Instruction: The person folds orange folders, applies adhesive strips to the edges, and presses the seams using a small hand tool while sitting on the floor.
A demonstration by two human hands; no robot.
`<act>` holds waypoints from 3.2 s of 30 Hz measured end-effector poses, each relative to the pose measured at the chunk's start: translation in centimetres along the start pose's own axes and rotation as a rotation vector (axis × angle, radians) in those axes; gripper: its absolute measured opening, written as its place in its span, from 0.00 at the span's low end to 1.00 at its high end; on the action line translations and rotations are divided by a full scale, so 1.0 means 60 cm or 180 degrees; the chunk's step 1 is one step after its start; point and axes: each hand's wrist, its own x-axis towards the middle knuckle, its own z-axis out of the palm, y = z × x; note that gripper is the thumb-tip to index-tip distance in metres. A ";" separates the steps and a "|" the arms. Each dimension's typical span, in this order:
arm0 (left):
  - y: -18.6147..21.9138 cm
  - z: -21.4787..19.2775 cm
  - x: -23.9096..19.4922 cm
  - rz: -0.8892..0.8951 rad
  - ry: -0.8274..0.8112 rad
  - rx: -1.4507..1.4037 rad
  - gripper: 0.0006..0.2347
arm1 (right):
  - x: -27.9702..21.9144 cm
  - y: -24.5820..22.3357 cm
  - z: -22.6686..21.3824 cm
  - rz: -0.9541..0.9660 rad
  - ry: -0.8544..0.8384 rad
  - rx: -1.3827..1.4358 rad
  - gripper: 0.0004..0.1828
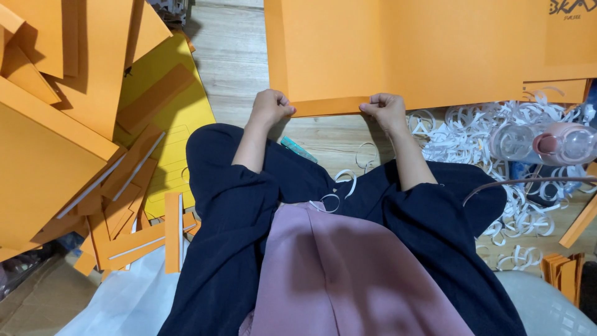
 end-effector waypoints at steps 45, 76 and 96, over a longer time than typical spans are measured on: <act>0.029 0.012 -0.004 -0.0205 0.0304 0.0118 0.05 | -0.002 -0.013 -0.005 -0.0825 0.0316 -0.1960 0.11; 0.045 0.012 -0.037 0.0049 0.0395 0.0470 0.08 | -0.083 -0.074 0.058 -0.1776 0.0662 -0.3324 0.17; 0.082 0.132 -0.150 0.2319 0.2105 0.2597 0.09 | -0.144 -0.009 0.119 -0.3190 0.0669 -0.4489 0.16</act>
